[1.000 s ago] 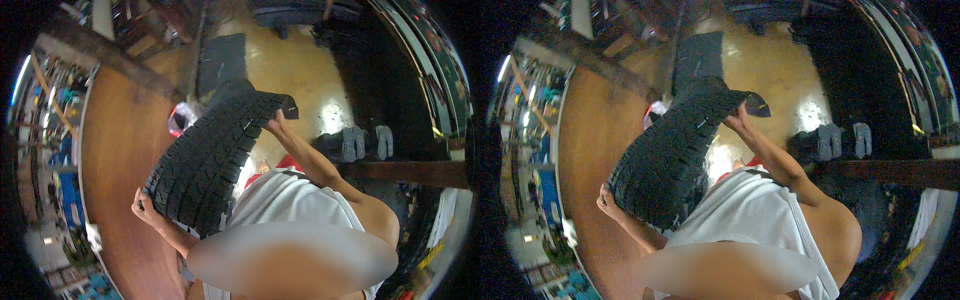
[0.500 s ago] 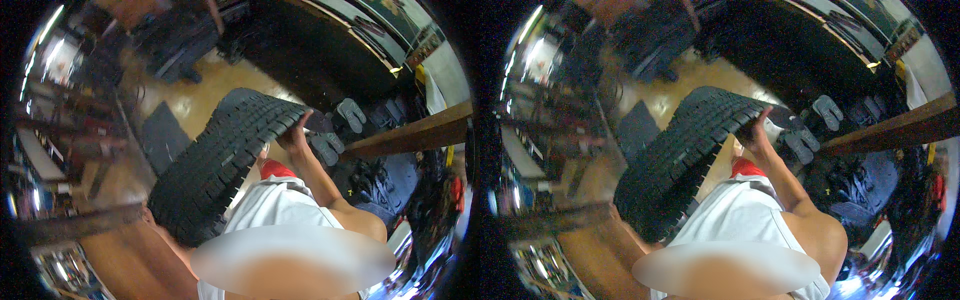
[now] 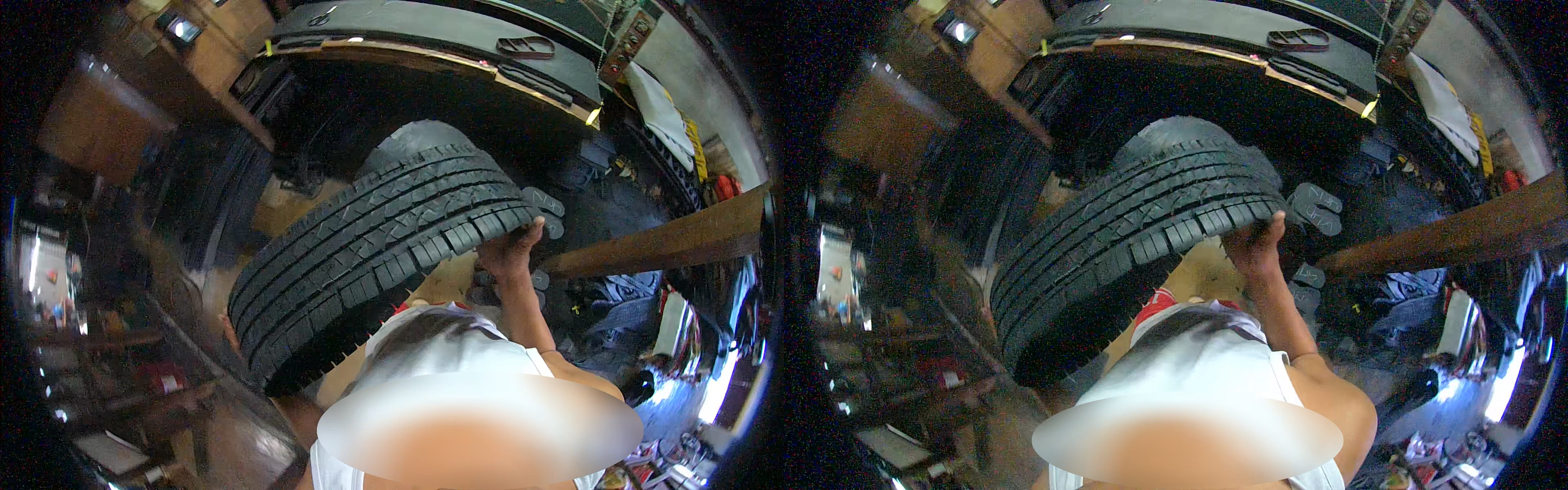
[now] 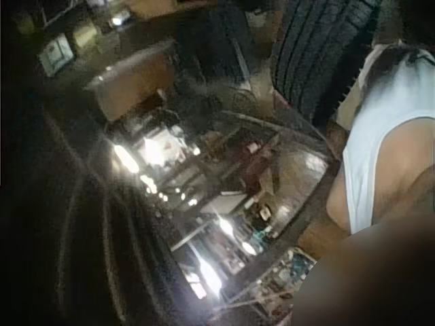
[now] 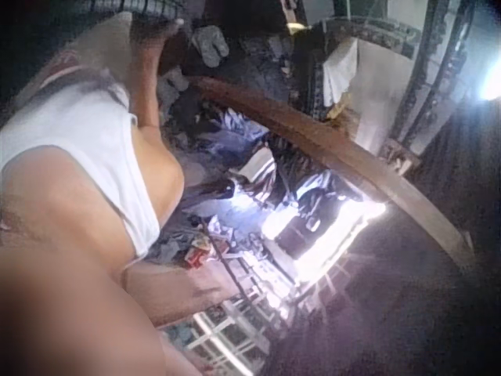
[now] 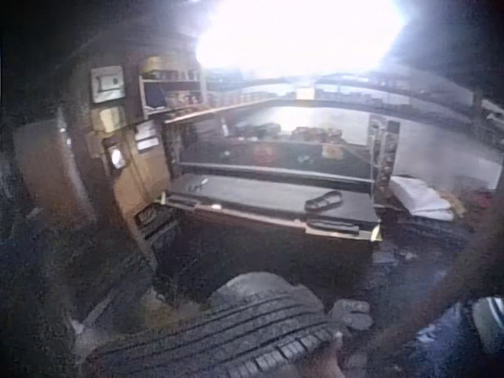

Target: The person places a metal template on a rubber sheet, presses a machine to cut a sole, and then removes the cut piece. They repeat this process several times, stacking the finished soles and occasionally marking them with a pencil.

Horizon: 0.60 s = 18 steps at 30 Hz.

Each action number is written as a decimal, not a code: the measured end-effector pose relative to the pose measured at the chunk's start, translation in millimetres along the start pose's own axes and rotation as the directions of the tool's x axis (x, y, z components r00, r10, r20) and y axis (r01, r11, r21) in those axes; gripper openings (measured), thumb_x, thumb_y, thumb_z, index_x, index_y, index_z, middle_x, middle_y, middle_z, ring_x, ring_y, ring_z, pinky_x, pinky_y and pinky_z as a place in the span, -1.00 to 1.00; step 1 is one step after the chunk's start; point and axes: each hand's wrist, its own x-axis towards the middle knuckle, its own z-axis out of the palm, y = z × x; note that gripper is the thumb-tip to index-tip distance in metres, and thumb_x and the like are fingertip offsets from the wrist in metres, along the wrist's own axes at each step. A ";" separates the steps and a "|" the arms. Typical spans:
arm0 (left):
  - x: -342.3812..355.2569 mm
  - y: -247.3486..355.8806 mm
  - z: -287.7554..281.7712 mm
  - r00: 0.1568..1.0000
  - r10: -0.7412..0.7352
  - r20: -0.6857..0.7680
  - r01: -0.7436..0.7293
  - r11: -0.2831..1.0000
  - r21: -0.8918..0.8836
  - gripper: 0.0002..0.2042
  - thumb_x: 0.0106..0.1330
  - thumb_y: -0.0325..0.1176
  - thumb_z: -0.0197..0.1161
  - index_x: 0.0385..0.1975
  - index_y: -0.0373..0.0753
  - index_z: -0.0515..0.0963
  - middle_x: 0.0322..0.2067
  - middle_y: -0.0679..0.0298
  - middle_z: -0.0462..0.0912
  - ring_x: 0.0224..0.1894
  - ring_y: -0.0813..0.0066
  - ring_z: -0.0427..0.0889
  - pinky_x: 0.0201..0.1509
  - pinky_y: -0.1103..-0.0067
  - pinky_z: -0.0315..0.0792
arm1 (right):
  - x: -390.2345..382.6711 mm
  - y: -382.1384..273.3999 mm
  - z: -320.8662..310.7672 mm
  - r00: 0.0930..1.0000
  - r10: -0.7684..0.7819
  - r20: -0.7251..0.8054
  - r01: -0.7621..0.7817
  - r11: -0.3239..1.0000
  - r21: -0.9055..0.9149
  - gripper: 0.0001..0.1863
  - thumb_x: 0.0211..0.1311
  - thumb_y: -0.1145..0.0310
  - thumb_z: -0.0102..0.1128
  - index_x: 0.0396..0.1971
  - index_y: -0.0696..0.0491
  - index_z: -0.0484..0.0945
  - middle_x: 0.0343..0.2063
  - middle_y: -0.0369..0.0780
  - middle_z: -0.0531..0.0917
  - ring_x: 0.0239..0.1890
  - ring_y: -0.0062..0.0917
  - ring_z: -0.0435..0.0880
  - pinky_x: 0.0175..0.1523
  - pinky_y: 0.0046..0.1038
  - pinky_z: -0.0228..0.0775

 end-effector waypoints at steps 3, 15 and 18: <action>65.9 -22.3 63.0 0.992 0.012 0.129 -0.003 0.997 -0.076 -0.53 0.61 -0.10 -0.12 0.17 -0.41 0.48 0.05 0.05 0.61 0.10 0.21 0.58 0.26 0.35 0.41 | 47.4 -6.1 1.3 0.960 -0.120 -0.253 0.155 0.980 0.123 0.07 0.02 -0.47 0.25 0.33 0.10 0.34 0.29 -0.12 0.47 0.33 -0.18 0.43 0.44 -0.04 0.21; 435.9 -18.6 456.2 0.608 0.268 0.748 0.247 0.831 -0.498 -0.54 0.65 -0.16 -0.19 0.13 -0.45 0.51 0.04 0.05 0.67 0.00 0.01 0.65 0.29 0.29 0.44 | 290.6 -107.7 46.9 0.664 -0.747 0.033 0.739 0.649 -0.181 -0.39 0.18 0.08 0.26 0.15 0.16 0.51 0.11 -0.06 0.62 0.14 -0.17 0.59 0.31 -0.10 0.38; 503.5 -7.7 543.8 0.555 0.394 0.732 -0.018 0.886 -0.464 -0.45 0.63 -0.01 -0.14 0.10 -0.46 0.53 0.06 0.08 0.63 0.05 0.23 0.59 0.24 0.42 0.41 | 348.6 -142.5 47.4 0.746 -0.634 0.205 0.666 0.713 -0.220 -0.50 0.22 0.24 0.28 0.11 0.18 0.52 0.04 -0.10 0.65 0.09 -0.23 0.61 0.28 -0.14 0.40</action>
